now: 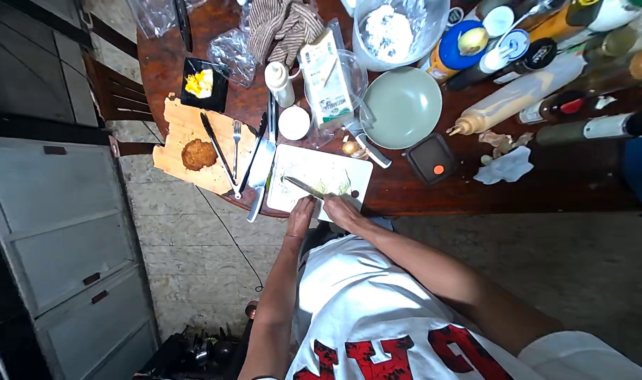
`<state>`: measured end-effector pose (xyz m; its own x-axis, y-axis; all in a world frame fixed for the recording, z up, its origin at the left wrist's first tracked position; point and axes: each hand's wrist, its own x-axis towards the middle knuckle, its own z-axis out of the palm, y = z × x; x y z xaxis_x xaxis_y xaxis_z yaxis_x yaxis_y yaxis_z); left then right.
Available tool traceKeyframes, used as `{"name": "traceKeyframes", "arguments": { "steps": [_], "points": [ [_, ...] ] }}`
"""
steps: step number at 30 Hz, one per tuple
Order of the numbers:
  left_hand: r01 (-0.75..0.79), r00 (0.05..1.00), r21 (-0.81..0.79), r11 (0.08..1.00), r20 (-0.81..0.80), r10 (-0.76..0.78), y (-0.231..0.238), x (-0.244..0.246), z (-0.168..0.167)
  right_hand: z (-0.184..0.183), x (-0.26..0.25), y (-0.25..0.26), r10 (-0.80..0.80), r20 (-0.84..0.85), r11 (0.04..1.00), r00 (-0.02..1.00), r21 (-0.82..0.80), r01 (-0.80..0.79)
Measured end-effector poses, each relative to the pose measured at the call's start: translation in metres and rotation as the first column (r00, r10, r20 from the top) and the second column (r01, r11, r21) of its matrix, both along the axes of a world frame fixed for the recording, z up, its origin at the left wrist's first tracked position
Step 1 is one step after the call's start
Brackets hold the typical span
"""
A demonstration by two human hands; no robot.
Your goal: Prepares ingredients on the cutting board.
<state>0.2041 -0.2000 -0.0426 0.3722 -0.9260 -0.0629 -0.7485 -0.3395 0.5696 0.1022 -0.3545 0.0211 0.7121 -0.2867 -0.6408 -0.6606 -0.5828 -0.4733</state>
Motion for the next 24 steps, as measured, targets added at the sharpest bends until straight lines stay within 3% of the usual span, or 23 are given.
{"name": "traceKeyframes", "arguments": {
  "steps": [5,12,19,24],
  "points": [
    [0.015,1.000,0.013,1.000,0.016,-0.015,0.001,0.002,0.001,0.030,-0.012,0.001,-0.003,-0.046,0.999,0.999,0.043,0.005],
    [-0.012,1.000,-0.005,1.000,-0.001,0.012,0.002,0.000,-0.001,0.002,-0.010,0.002,0.003,-0.052,1.000,0.999,0.015,-0.002],
    [0.001,1.000,-0.009,1.000,0.010,-0.001,0.003,0.001,-0.003,0.025,-0.016,0.001,0.014,-0.061,0.999,0.998,0.044,-0.011],
    [-0.014,1.000,-0.020,1.000,0.001,0.014,0.003,0.000,-0.003,0.009,-0.008,0.004,0.034,-0.065,0.999,0.997,0.017,-0.033]
  ]
}}
